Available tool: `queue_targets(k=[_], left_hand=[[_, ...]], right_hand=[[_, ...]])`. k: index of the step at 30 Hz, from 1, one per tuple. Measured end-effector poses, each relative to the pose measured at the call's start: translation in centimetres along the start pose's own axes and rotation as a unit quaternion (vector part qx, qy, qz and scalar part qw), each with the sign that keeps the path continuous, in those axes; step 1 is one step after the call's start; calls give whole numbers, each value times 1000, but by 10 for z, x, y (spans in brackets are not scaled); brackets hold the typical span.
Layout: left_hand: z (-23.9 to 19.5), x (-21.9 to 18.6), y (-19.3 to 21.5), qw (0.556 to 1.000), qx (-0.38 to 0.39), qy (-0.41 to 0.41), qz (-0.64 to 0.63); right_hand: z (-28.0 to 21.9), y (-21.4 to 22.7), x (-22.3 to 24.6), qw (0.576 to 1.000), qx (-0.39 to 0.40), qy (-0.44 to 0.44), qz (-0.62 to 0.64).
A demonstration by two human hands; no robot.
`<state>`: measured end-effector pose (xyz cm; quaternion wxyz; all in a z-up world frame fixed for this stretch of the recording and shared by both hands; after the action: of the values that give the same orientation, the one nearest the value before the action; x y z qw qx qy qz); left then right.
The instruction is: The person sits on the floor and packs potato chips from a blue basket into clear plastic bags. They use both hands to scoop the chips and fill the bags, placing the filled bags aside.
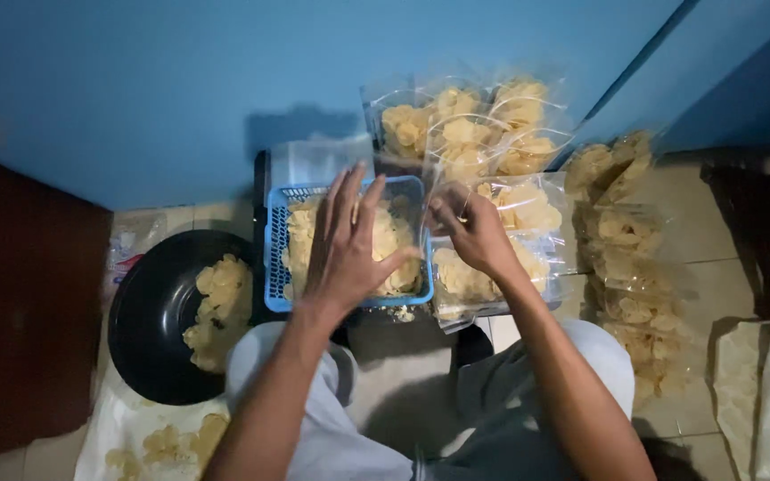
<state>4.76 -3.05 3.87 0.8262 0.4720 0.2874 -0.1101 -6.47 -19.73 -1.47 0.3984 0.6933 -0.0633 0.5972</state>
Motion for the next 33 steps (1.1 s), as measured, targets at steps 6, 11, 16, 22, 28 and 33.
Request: queue_targets(k=[6,11,16,22,28,33], left_hand=[[-4,-8,-16,968,111,-146,168],[-4,39,-34,990,4,-101,93],[5,71,-18,994,-33,32,-103],[11,54,2,990,-40,-12,-136],[15,36,9,991,-11,-67,-113],[19,40,16,988,-29,-75,-136]], right_hand=[[-16,-12,30,990,131,45,-12],[-15,-9,32,996,23,63,-58],[-20,-2,18,942,-187,172,-219],[-21,-16,32,972,-108,118,-169],[-23,-30,42,988,97,-28,115],[-34,-42,77,950,191,-31,247]])
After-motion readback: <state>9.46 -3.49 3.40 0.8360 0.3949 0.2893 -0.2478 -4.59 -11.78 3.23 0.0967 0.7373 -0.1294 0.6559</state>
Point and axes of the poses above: each hand's wrist, its own z-axis towards the middle knuckle, its own y-axis out of the back of the hand, x = y × z, the point moved 5 cm from there along z, towards the middle knuckle, and after that the axes turned 10 degrees about -z, right-handed, at the moved point
